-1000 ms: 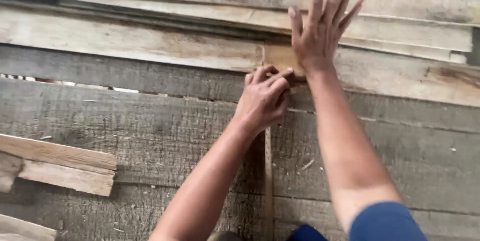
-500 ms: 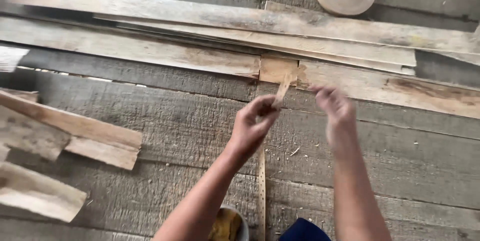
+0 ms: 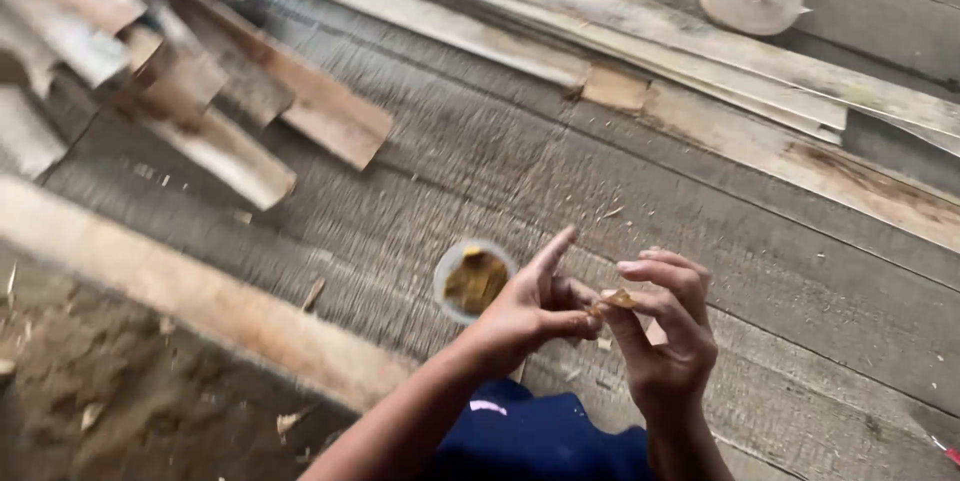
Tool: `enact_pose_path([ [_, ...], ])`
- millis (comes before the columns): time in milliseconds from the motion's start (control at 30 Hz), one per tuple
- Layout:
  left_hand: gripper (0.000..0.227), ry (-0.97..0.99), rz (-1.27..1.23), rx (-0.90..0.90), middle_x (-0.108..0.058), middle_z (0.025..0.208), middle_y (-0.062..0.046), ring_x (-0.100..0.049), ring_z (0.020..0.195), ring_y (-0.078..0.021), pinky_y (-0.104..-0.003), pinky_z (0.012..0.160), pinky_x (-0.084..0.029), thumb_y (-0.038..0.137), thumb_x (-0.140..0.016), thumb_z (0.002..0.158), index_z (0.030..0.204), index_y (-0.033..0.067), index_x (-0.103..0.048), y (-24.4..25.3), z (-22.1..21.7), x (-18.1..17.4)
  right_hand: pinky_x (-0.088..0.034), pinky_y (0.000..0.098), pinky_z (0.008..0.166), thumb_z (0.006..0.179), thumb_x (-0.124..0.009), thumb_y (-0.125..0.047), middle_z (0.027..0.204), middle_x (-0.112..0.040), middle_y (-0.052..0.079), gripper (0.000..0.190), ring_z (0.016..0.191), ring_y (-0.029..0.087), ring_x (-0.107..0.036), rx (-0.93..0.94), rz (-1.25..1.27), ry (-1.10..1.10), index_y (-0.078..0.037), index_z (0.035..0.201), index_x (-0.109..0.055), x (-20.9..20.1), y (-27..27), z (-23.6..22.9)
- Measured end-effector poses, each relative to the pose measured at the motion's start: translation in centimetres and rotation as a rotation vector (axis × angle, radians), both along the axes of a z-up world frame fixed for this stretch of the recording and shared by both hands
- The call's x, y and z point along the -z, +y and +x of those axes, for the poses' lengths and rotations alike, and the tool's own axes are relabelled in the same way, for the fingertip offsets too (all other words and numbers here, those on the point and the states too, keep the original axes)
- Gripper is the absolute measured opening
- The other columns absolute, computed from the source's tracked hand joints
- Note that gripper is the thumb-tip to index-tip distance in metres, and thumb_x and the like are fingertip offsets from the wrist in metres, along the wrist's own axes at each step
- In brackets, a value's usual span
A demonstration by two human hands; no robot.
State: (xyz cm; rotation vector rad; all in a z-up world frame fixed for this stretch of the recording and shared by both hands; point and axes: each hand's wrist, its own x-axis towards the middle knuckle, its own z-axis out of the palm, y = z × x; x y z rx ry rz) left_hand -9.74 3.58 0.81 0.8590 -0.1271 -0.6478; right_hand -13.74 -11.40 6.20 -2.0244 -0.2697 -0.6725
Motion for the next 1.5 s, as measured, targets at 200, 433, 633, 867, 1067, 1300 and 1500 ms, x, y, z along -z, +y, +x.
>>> enact_pose_path([
  [200,0.051,-0.227,0.259,0.277,-0.067,0.117,-0.008,-0.063,0.071,-0.0083,-0.021,0.057,-0.055,0.022,-0.063,0.098,0.147,0.0124,-0.054,5.1,-8.5,-2.9,-0.051,0.0453,0.117,0.100,-0.062,-0.006,0.117,-0.062,0.012,0.003,0.121,0.029,-0.060,-0.033,0.300,-0.121,-0.008,0.101,-0.060,-1.2,-0.2,-2.8],
  [433,0.018,0.092,0.342,0.225,-0.068,0.074,-0.004,-0.064,0.062,-0.0073,-0.019,0.057,-0.052,0.024,-0.068,0.100,0.102,0.0058,-0.070,12.2,-12.8,4.7,-0.036,0.0493,0.115,0.104,-0.052,-0.020,0.124,-0.059,-0.001,0.006,0.123,0.019,-0.052,-0.018,0.404,0.191,-0.023,0.098,-0.051,-0.8,-0.9,3.6],
  [633,0.017,0.012,0.454,-0.215,-0.063,0.064,-0.009,-0.059,0.045,-0.0138,-0.027,0.035,-0.053,0.015,-0.072,0.095,0.100,-0.0018,-0.072,14.5,-10.1,16.2,-0.034,0.0601,0.115,0.101,-0.070,-0.012,0.143,-0.046,0.029,0.015,0.136,0.051,-0.043,0.171,-0.122,0.210,-0.003,0.110,-0.061,10.8,0.5,9.5],
  [867,0.044,0.091,0.502,-0.344,-0.061,0.060,-0.013,-0.056,0.037,-0.0199,-0.037,0.034,-0.057,0.012,-0.072,0.093,0.133,0.0020,-0.059,13.6,-5.0,16.5,-0.037,0.0632,0.118,0.103,-0.061,-0.047,0.164,-0.009,0.026,0.071,0.148,0.054,-0.026,0.596,-0.494,0.570,-0.010,0.160,-0.040,13.8,1.6,11.6],
  [1067,0.048,0.089,0.715,-0.323,-0.068,0.062,-0.010,-0.065,0.039,-0.0239,-0.032,0.035,-0.055,0.017,-0.069,0.091,0.131,0.0075,-0.044,12.7,-3.0,17.1,-0.049,0.0524,0.084,0.079,-0.071,-0.012,0.091,-0.064,0.023,0.025,0.090,0.046,-0.065,0.007,-0.673,-0.233,0.000,0.100,-0.067,18.6,9.6,2.1],
  [1300,0.043,0.017,0.976,-0.297,-0.066,0.061,-0.004,-0.066,0.049,-0.0251,-0.039,0.055,-0.053,0.023,-0.065,0.087,0.126,0.0116,-0.050,11.9,-3.5,14.1,-0.013,0.0535,0.124,0.088,-0.064,-0.043,0.156,-0.051,0.003,0.069,0.146,0.019,-0.042,-0.313,-0.997,0.074,-0.017,0.150,-0.050,25.7,8.8,0.0],
  [1500,0.032,0.032,0.655,-0.515,-0.060,0.058,-0.008,-0.054,0.035,-0.0172,-0.028,0.036,-0.043,0.005,-0.060,0.087,0.118,0.0010,-0.051,12.9,-5.9,8.2,-0.011,0.0595,0.123,0.093,-0.056,-0.040,0.153,-0.053,0.002,0.062,0.146,0.017,-0.042,-0.305,-1.081,0.105,-0.017,0.151,-0.049,27.0,8.5,0.3],
])
